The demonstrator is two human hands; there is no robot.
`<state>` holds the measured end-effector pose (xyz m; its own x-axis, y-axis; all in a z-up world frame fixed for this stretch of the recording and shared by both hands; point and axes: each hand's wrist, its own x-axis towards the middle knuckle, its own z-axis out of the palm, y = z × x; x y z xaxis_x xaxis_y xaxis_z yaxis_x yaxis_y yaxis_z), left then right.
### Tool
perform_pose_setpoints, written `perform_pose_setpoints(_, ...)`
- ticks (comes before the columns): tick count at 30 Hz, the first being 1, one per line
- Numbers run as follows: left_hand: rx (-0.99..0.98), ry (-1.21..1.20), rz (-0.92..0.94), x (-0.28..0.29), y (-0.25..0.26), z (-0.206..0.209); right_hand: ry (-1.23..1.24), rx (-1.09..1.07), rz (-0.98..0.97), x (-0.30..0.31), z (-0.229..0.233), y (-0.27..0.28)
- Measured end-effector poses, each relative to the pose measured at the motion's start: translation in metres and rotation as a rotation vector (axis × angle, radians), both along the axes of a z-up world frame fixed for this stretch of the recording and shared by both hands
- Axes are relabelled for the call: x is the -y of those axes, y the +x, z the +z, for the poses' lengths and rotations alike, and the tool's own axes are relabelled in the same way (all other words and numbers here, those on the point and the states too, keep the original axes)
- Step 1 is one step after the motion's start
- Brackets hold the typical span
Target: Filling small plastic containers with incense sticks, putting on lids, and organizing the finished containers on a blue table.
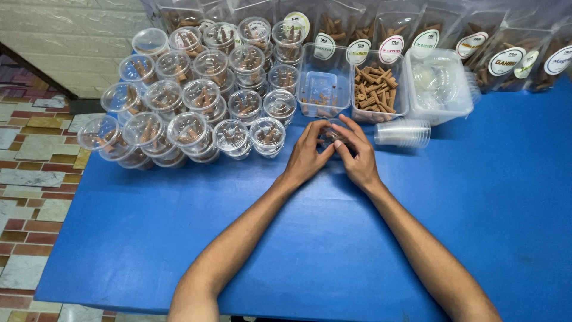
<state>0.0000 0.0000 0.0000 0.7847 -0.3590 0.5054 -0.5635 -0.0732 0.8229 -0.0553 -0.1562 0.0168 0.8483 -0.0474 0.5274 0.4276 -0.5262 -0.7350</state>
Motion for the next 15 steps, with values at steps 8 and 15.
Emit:
perform_pose_setpoints(8, -0.009, 0.005, -0.011, -0.0009, -0.002, 0.004, 0.011, 0.013, 0.012, -0.0001, 0.0002, -0.0002)
perform_pose_setpoints(15, -0.032, -0.012, -0.004, -0.0007, 0.0001, 0.0024, -0.002, 0.014, 0.02, 0.0006, 0.0009, -0.0003)
